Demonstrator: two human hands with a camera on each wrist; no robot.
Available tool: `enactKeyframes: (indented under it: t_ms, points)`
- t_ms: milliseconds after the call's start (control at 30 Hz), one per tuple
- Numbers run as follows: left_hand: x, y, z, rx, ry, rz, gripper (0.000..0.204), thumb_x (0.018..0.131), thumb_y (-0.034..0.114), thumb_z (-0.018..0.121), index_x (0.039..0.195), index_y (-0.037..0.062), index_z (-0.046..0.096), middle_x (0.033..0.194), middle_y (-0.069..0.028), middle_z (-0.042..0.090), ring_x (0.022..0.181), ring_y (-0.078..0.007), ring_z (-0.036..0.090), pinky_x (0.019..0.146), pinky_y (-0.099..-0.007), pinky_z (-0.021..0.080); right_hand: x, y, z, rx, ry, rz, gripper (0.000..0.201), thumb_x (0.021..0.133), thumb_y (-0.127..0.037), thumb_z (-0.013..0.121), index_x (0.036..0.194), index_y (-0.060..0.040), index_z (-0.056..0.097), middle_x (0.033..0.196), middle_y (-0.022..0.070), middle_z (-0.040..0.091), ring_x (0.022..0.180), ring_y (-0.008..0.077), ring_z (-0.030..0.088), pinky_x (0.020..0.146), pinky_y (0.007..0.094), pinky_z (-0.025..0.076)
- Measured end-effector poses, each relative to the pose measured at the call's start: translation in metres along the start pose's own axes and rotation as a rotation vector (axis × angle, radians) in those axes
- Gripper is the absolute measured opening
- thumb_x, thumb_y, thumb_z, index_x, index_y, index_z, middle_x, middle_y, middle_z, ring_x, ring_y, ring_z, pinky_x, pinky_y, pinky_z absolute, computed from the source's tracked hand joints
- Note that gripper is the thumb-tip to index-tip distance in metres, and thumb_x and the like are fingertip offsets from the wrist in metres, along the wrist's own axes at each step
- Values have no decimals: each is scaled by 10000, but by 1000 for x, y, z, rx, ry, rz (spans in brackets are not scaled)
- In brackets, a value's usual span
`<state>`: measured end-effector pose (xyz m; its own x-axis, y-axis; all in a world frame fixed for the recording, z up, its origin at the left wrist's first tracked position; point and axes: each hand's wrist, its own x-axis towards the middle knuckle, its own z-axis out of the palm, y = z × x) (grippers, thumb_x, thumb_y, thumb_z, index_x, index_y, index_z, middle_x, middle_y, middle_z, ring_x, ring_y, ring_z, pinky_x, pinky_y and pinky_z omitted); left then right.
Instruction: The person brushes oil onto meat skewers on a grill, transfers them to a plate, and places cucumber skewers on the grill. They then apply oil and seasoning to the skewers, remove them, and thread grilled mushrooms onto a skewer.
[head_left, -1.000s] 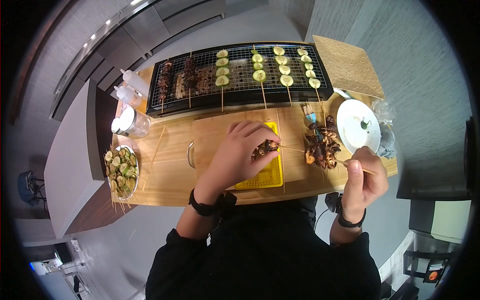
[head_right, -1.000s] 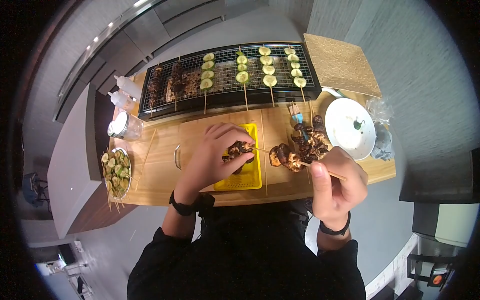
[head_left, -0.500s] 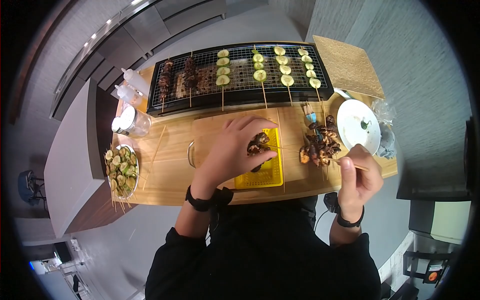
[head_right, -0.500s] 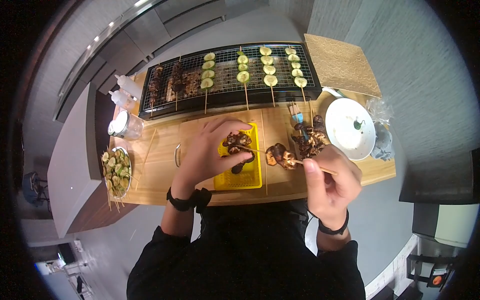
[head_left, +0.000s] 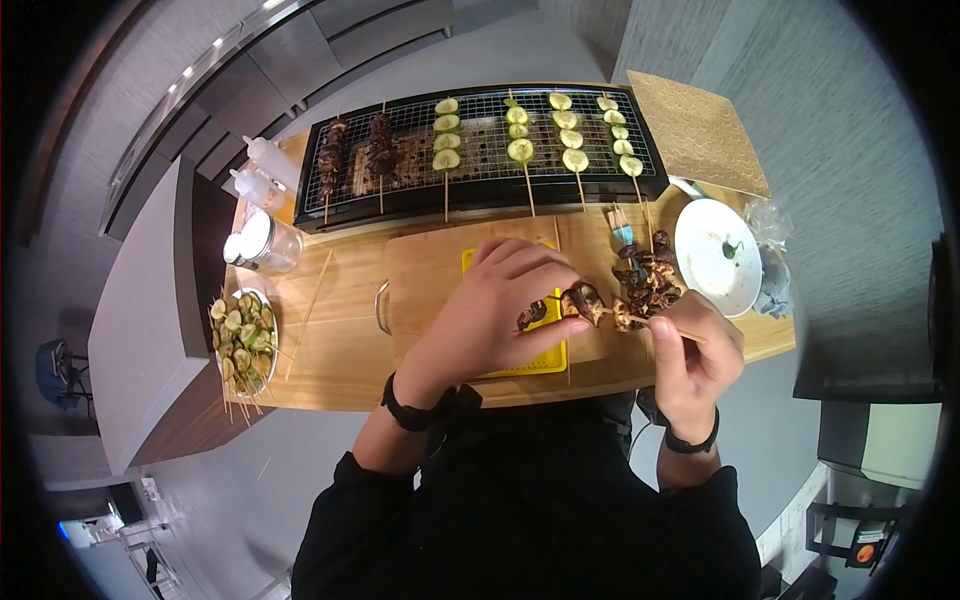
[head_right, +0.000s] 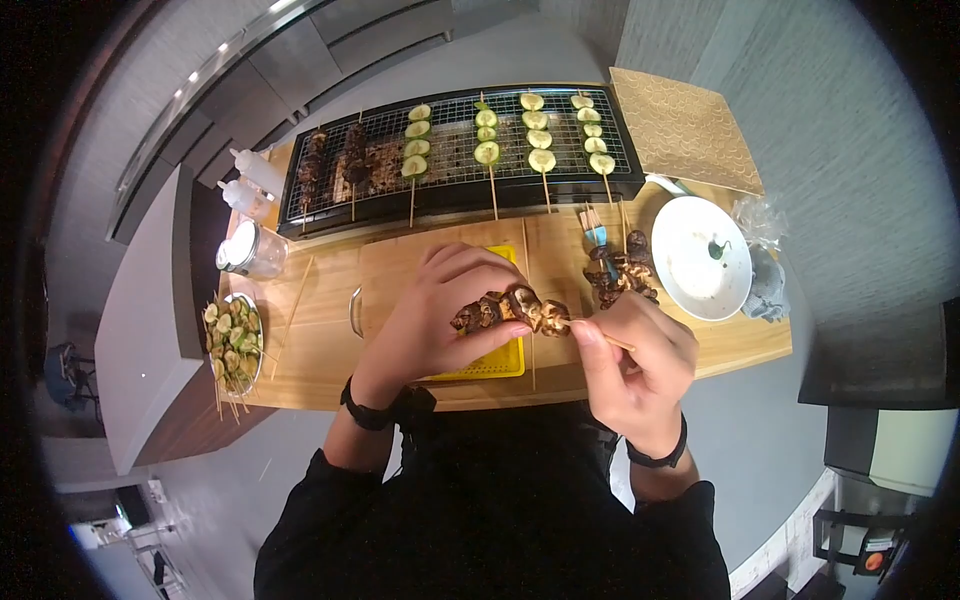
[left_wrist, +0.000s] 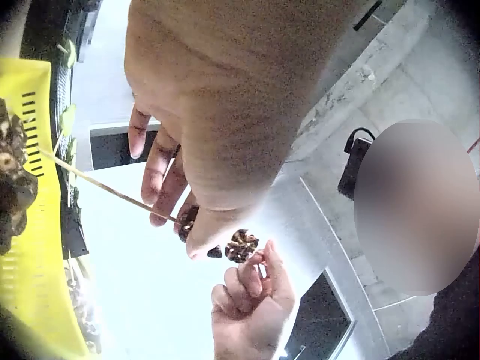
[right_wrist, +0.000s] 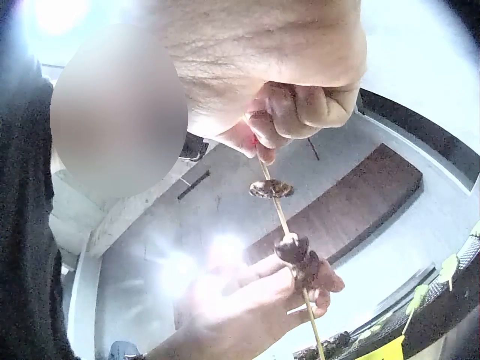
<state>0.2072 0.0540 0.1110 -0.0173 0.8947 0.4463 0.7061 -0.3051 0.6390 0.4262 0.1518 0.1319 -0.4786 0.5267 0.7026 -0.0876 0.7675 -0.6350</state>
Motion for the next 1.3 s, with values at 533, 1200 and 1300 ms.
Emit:
enactKeyframes:
  t_ms: [533,1200,1300]
  points:
    - [-21,-45,-2,302,-40,-121,345,828,266,847,1081,76,711,1121,-72,716,1093,-319,639,1046,-432,454,-13,10,-30,28,273,-79,122,988,-25,640,899,29,577,680,68,567,607,137,442,565,299,316]
    - [6,20,-4,-25,45,101,465,768,250,921,1173,129,728,1171,-50,705,1098,-272,647,998,-414,461,2,-1,11,-46,-45,10,133,856,36,798,794,-6,688,658,48,548,514,149,467,484,298,333]
    - [7,18,-1,-32,42,100,407,776,241,914,1123,124,737,1129,-46,713,1069,-269,645,980,-411,460,1,-1,14,-43,-50,-7,134,845,28,805,788,-14,692,653,46,548,507,156,482,478,303,336]
